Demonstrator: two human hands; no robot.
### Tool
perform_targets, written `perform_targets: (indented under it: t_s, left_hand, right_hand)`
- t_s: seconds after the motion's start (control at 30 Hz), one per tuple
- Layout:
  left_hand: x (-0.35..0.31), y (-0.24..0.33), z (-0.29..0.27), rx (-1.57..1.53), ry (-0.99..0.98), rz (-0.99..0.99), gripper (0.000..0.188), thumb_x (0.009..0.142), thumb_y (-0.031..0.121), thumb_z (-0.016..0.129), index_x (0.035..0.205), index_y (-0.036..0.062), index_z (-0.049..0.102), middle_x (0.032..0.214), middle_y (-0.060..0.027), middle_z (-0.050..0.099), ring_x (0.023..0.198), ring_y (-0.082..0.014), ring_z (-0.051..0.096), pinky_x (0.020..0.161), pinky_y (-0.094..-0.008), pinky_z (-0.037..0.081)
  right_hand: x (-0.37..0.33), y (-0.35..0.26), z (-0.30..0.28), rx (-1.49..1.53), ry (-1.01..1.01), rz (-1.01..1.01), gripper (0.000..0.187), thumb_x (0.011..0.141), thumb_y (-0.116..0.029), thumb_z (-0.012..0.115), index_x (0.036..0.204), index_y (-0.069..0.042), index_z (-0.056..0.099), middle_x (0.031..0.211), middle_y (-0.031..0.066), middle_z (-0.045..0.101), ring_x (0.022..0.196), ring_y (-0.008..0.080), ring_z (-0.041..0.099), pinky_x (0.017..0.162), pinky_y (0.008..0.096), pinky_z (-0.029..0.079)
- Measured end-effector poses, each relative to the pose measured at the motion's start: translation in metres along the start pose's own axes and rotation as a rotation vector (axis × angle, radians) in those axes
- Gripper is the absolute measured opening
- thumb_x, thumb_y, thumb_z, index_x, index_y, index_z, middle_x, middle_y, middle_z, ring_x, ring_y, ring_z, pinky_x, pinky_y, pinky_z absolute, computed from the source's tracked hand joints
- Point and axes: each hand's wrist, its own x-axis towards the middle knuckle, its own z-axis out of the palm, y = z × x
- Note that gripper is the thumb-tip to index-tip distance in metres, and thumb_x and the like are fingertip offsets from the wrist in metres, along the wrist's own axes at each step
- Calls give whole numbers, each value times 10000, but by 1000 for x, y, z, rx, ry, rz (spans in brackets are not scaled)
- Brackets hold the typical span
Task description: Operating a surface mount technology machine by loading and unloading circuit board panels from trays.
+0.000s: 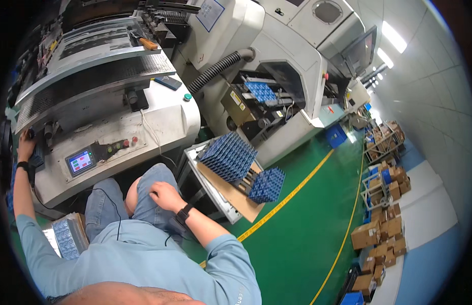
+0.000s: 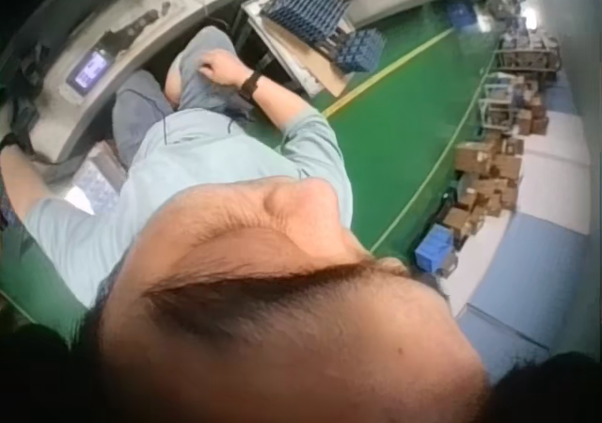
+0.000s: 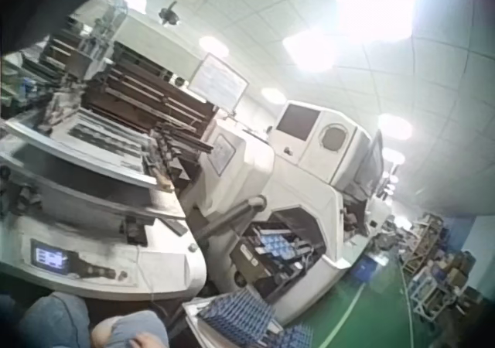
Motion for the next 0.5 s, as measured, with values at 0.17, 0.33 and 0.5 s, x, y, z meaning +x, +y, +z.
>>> perform_targets:
  t_s: [0.17, 0.33, 0.5]
  left_hand:
    - [-24, 41, -78, -470, -305, -103, 833, 763, 513, 766, 1446, 102, 523, 1390, -187, 593, 1247, -294, 586, 1069, -406, 444]
    - [-41, 84, -136, -294, -462, -353, 1089, 631, 635, 785, 1574, 322, 337, 1657, -163, 227, 1488, -389, 302, 1199, -481, 293]
    - [-49, 97, -154, -186, -448, -464, 1069, 603, 693, 765, 1545, 393, 360, 1657, -134, 214, 1449, -466, 314, 1150, -582, 308]
  right_hand:
    - [-12, 63, 22, 248, 128, -70, 130, 889, -125, 658, 947, -12, 687, 1023, 145, 711, 984, 348, 665, 888, 400, 528]
    - [4, 103, 44, 330, 93, 78, 129, 920, -129, 675, 972, -13, 699, 968, 117, 715, 892, 222, 680, 819, 319, 532]
    - [20, 129, 53, 306, -16, 270, 153, 928, -143, 685, 996, -7, 707, 831, 73, 699, 807, 148, 656, 767, 292, 521]
